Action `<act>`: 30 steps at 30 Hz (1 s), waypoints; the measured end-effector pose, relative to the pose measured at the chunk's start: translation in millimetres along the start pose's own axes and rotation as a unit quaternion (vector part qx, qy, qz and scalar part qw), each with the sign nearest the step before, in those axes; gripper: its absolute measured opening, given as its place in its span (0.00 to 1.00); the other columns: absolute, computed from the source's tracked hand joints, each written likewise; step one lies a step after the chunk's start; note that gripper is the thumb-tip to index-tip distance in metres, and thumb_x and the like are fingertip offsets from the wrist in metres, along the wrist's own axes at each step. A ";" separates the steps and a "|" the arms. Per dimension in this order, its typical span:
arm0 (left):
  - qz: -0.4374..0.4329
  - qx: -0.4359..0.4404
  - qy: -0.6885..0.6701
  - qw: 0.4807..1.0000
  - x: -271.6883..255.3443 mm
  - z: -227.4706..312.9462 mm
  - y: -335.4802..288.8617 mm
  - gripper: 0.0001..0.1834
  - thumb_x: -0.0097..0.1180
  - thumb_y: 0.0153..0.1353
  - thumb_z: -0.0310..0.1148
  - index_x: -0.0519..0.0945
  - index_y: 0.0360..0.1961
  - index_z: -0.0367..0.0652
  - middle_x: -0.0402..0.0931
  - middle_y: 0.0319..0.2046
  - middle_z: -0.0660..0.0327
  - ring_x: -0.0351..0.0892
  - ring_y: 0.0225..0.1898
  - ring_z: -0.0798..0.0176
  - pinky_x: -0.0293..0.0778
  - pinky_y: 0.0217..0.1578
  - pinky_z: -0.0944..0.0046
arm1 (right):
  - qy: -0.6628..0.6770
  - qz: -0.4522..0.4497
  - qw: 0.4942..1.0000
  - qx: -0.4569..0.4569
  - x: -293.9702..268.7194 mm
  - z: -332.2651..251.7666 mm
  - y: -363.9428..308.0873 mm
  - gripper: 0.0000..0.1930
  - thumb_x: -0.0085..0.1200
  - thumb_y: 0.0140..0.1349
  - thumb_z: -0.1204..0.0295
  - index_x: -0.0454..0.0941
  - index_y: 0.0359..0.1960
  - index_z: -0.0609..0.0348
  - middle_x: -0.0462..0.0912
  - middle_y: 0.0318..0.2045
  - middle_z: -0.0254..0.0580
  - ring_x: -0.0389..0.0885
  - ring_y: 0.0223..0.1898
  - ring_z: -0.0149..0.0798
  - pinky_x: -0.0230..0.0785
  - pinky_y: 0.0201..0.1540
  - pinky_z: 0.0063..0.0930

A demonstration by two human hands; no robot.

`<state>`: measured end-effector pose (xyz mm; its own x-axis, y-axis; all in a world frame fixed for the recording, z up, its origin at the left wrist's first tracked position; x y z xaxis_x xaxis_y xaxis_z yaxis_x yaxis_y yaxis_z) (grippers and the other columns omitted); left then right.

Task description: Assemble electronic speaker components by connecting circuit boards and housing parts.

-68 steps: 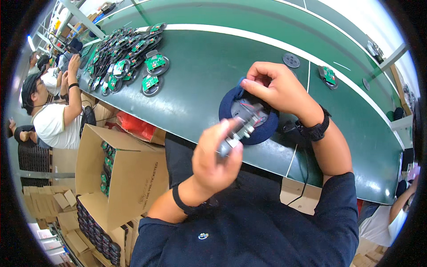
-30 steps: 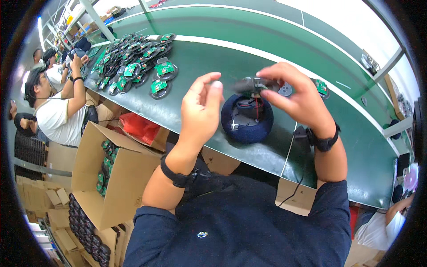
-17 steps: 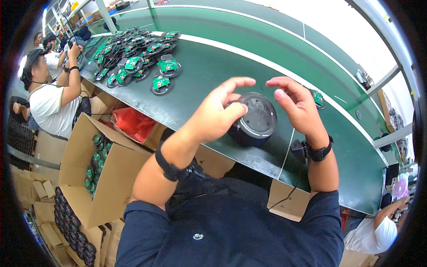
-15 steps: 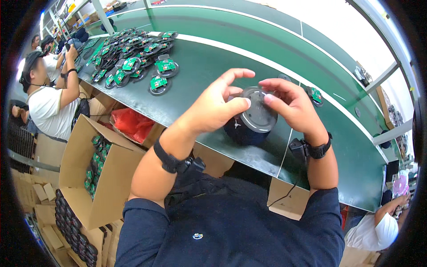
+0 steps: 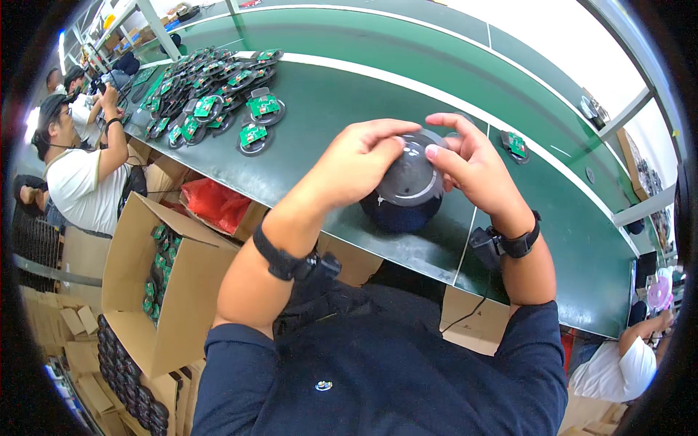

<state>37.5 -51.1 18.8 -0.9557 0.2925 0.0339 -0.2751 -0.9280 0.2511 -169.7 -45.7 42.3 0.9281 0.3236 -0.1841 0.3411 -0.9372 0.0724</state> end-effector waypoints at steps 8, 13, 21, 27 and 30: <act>0.048 -0.068 0.182 0.980 -7.6 10.1 -3.2 0.16 0.57 0.69 0.32 0.77 0.54 0.35 0.79 0.28 0.64 0.75 0.28 0.76 0.72 0.27 0.73 | 0.177 0.035 0.977 0.111 -10.4 13.0 8.4 0.09 0.58 0.67 0.66 0.73 0.43 0.51 0.78 0.31 0.29 0.80 0.27 0.24 0.81 0.29 0.25; -0.065 -0.092 0.049 0.992 -9.6 21.8 -0.3 0.12 0.49 0.71 0.27 0.78 0.53 0.40 0.78 0.31 0.65 0.75 0.31 0.76 0.71 0.30 0.73 | 0.106 -0.012 0.992 0.073 -19.6 9.0 12.9 0.12 0.61 0.67 0.61 0.73 0.41 0.53 0.75 0.24 0.25 0.74 0.24 0.21 0.70 0.24 0.20; -0.031 0.039 0.212 0.976 -5.0 12.7 7.0 0.18 0.56 0.69 0.36 0.71 0.55 0.40 0.75 0.24 0.61 0.75 0.27 0.67 0.73 0.30 0.63 | 0.029 -0.024 0.998 0.059 -10.3 8.9 -1.0 0.15 0.54 0.67 0.69 0.79 0.53 0.60 0.80 0.27 0.27 0.74 0.20 0.21 0.66 0.19 0.17; -0.037 -0.130 0.049 0.990 6.6 29.5 -35.9 0.23 0.59 0.69 0.40 0.71 0.55 0.34 0.80 0.28 0.60 0.75 0.23 0.73 0.71 0.23 0.71 | 0.178 0.026 0.980 0.087 -15.9 33.2 -6.2 0.11 0.53 0.65 0.72 0.67 0.45 0.52 0.77 0.24 0.28 0.71 0.18 0.21 0.61 0.18 0.15; -0.055 -0.065 0.009 0.996 -2.2 6.8 -32.2 0.19 0.53 0.71 0.32 0.71 0.60 0.36 0.77 0.30 0.62 0.76 0.29 0.73 0.72 0.27 0.71 | 0.123 -0.066 0.987 0.085 -10.5 17.7 -6.2 0.12 0.54 0.63 0.73 0.64 0.44 0.52 0.74 0.21 0.27 0.69 0.18 0.21 0.58 0.18 0.16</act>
<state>49.1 -20.3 17.3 -0.9202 0.3914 -0.0045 -0.3888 -0.9127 0.1256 -184.1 -45.6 26.4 0.8926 0.4463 0.0643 0.4508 -0.8863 -0.1061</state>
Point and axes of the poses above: each hand's wrist, its own y-axis towards the middle knuckle, its own x-axis out of the palm, z = x × y, the point moved 1 cm from there along y, towards the middle knuckle
